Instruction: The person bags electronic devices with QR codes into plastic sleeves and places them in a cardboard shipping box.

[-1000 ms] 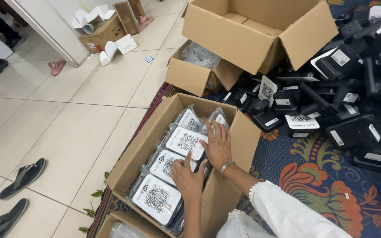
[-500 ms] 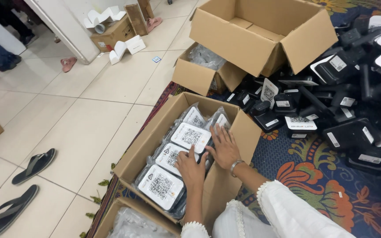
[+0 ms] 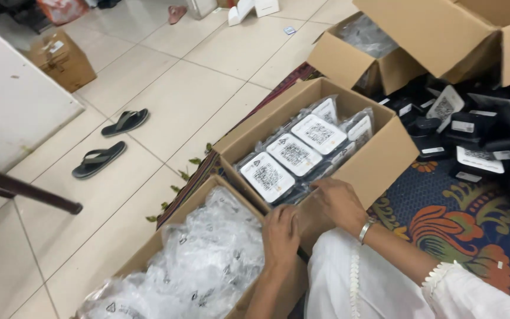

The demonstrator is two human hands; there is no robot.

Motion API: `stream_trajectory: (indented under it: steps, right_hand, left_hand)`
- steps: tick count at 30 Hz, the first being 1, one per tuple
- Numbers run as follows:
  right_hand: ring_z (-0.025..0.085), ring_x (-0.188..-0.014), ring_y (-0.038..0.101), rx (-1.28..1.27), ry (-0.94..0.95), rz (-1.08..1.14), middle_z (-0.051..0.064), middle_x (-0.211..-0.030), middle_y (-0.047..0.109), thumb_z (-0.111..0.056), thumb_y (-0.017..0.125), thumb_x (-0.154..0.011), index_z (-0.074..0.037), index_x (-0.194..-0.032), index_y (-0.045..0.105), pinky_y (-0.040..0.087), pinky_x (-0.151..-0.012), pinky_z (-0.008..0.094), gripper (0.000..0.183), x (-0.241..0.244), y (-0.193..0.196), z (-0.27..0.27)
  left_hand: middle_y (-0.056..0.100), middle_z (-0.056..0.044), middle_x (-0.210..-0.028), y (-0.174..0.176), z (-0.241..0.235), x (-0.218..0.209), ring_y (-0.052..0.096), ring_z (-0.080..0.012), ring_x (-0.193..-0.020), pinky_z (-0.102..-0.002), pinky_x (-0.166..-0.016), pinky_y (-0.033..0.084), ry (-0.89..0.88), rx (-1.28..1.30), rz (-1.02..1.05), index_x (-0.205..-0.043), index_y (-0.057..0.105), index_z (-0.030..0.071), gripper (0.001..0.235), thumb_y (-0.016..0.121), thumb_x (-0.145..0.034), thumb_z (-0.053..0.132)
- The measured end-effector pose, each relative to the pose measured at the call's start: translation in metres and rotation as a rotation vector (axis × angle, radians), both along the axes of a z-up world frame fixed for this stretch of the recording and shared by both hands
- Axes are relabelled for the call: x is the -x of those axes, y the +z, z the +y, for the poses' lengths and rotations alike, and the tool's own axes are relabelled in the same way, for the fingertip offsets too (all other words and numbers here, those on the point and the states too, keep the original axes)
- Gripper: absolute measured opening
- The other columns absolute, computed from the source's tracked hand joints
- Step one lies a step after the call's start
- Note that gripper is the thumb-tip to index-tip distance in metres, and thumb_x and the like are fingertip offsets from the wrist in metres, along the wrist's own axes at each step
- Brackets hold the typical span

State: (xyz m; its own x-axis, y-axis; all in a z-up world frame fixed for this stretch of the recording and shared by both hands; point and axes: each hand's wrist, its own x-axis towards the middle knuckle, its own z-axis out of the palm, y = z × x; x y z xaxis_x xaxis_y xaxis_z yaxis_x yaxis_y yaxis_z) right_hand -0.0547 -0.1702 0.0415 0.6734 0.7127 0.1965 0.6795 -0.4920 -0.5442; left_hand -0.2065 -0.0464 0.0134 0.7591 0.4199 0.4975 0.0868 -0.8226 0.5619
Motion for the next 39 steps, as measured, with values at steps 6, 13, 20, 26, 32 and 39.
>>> stream_trajectory:
  steps: [6,13,20,26,32,39]
  right_hand:
    - [0.034,-0.118,0.06,-0.047,0.354,0.021,0.013,-0.124,0.066,-0.013,0.069,-0.085,-0.007,-0.115,0.068,0.046,-0.103,0.045,0.03,0.109,0.007,0.06]
    - [0.043,-0.144,0.034,0.087,0.391,-0.168,0.021,-0.159,0.037,-0.017,0.077,-0.076,-0.012,-0.146,0.054,0.027,-0.111,0.052,0.074,0.117,-0.034,0.126]
    - [0.034,-0.146,0.042,0.047,0.279,-0.097,0.011,-0.148,0.054,-0.006,0.066,-0.085,-0.004,-0.133,0.06,0.034,-0.12,0.044,0.049,0.099,-0.043,0.106]
    - [0.039,-0.141,0.044,-0.631,0.111,0.041,0.022,-0.151,0.049,0.005,0.061,-0.075,0.005,-0.141,0.052,0.034,-0.116,0.042,0.066,0.078,0.003,-0.007]
    - [0.025,-0.128,0.06,-0.627,-0.385,0.202,0.009,-0.15,0.053,0.005,0.058,-0.079,-0.009,-0.14,0.055,0.051,-0.094,0.032,0.063,0.064,0.025,-0.136]
    - [0.021,-0.137,0.053,-0.792,-0.615,0.175,0.009,-0.146,0.057,-0.005,0.062,-0.092,-0.006,-0.135,0.065,0.045,-0.107,0.035,0.043,0.04,-0.129,-0.264]
  left_hand:
    - [0.069,-0.013,-0.115,0.0,0.068,0.089,0.063,-0.0354,-0.109,-0.046,-0.096,0.049,0.318,0.091,0.105,-0.11,0.072,0.009,0.022,0.064,-0.089,0.011]
    - [0.06,-0.025,-0.129,-0.042,0.133,0.066,0.055,-0.0422,-0.12,-0.047,-0.1,0.043,0.246,0.158,0.062,-0.13,0.068,0.008,0.034,0.055,-0.099,0.013]
    - [0.066,-0.017,-0.13,-0.028,0.084,0.005,0.061,-0.0361,-0.124,-0.045,-0.109,0.046,0.314,0.229,0.031,-0.122,0.068,0.005,0.028,0.05,-0.105,0.019]
    - [0.061,-0.019,-0.134,0.086,-0.04,-0.036,0.054,-0.0379,-0.126,-0.049,-0.108,0.04,0.078,0.136,-0.263,-0.127,0.063,0.004,0.03,0.057,-0.101,0.016]
    - [0.062,-0.02,-0.135,0.04,-0.152,-0.139,0.059,-0.0326,-0.127,-0.045,-0.112,0.043,-0.317,0.55,-0.445,-0.144,0.044,-0.001,0.061,0.067,-0.096,0.029]
    - [0.056,-0.007,-0.139,-0.076,-0.214,-0.189,0.053,-0.0221,-0.129,-0.039,-0.104,0.041,-0.691,1.281,0.555,-0.155,0.04,0.015,0.082,0.058,-0.093,0.067]
